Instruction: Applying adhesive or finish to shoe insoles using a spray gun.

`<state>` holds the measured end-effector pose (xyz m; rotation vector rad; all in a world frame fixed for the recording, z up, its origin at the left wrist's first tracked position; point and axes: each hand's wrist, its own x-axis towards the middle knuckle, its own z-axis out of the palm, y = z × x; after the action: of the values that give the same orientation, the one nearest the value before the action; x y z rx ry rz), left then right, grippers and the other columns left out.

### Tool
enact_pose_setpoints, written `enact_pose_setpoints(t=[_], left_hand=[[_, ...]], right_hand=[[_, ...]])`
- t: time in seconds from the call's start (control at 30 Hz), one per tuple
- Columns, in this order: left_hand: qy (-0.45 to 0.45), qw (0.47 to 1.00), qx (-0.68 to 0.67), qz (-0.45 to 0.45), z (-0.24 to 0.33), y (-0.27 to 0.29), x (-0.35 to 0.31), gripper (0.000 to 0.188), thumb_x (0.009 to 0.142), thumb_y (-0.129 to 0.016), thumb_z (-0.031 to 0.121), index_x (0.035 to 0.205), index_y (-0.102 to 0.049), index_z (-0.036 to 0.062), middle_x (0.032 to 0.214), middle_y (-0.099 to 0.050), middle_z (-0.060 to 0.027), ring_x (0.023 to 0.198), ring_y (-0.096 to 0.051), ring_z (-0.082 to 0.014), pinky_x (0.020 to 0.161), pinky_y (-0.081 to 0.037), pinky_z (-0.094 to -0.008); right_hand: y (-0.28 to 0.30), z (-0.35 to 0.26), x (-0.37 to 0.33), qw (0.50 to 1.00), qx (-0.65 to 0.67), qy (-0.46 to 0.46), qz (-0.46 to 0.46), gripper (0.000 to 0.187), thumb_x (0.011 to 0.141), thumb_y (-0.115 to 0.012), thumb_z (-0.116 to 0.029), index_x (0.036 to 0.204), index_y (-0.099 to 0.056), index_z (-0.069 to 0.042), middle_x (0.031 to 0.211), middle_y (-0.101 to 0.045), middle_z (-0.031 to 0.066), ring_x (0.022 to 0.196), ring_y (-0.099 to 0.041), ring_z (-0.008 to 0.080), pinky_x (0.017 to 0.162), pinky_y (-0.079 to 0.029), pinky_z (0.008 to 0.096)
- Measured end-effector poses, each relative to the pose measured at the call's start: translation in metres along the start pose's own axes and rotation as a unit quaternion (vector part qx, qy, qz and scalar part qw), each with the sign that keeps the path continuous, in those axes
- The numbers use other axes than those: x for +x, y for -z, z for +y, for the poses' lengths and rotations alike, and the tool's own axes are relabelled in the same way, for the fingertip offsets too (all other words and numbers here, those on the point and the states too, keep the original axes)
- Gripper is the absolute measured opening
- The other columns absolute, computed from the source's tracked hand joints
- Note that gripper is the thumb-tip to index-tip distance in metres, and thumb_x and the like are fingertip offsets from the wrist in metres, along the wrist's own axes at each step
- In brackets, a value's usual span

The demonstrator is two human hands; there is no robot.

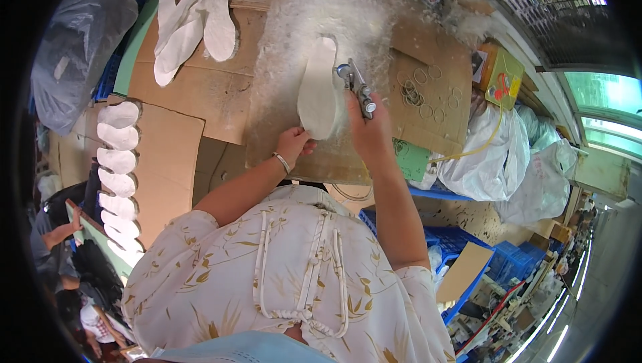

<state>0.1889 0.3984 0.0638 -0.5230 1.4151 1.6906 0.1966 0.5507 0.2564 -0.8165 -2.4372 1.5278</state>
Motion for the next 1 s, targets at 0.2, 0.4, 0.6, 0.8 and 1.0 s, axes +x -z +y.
enact_pose_setpoints(t=[0.2,0.4,0.6,0.8,1.0], left_hand=[[-0.002,1.0,0.011,0.003,-0.002,0.0,0.002,0.015,0.085,-0.058,0.015,0.091,-0.059,0.0019,0.083,-0.065,-0.006,0.067,-0.064,-0.0131,0.05,-0.05,-0.0223],[-0.005,1.0,0.025,0.003,-0.001,-0.001,0.001,0.016,0.085,-0.059,0.017,0.09,-0.06,0.002,0.084,-0.065,-0.0067,0.067,-0.064,-0.0127,0.05,-0.05,-0.0216],[-0.002,1.0,0.021,0.009,-0.002,0.0,0.002,0.016,0.085,-0.059,0.016,0.091,-0.06,0.0017,0.085,-0.065,-0.0065,0.067,-0.064,-0.0123,0.05,-0.049,-0.0212],[-0.008,1.0,0.022,0.006,-0.004,0.001,0.003,0.015,0.085,-0.058,0.016,0.092,-0.06,0.0023,0.085,-0.065,-0.0061,0.067,-0.064,-0.0117,0.05,-0.049,-0.0212],[-0.013,1.0,0.027,-0.002,-0.006,0.002,0.005,0.016,0.086,-0.058,0.017,0.092,-0.06,0.0028,0.085,-0.065,-0.0055,0.067,-0.063,-0.0114,0.051,-0.049,-0.021]], right_hand=[[0.002,0.005,0.0,1.0,0.01,-0.008,-0.003,0.028,0.088,-0.058,-0.027,0.088,-0.056,0.001,0.064,-0.049,0.0025,0.059,-0.041,0.0109,0.054,-0.037,0.028],[0.003,0.016,-0.002,1.0,0.012,0.007,0.004,0.026,0.088,-0.058,-0.026,0.087,-0.056,0.0,0.064,-0.05,0.0043,0.059,-0.041,0.0116,0.055,-0.037,0.0288],[0.002,0.012,-0.01,1.0,-0.008,0.01,-0.017,0.025,0.088,-0.058,-0.025,0.089,-0.056,0.0,0.064,-0.051,0.0059,0.058,-0.042,0.013,0.055,-0.038,0.0297],[0.002,0.01,-0.015,1.0,-0.007,-0.006,-0.017,0.025,0.088,-0.058,-0.026,0.088,-0.055,0.0,0.061,-0.048,0.0063,0.055,-0.039,0.0135,0.052,-0.037,0.03],[0.001,0.018,-0.016,1.0,-0.024,0.001,-0.005,0.026,0.087,-0.06,-0.025,0.084,-0.054,0.0,0.059,-0.047,0.0068,0.054,-0.038,0.0132,0.051,-0.036,0.0299]])
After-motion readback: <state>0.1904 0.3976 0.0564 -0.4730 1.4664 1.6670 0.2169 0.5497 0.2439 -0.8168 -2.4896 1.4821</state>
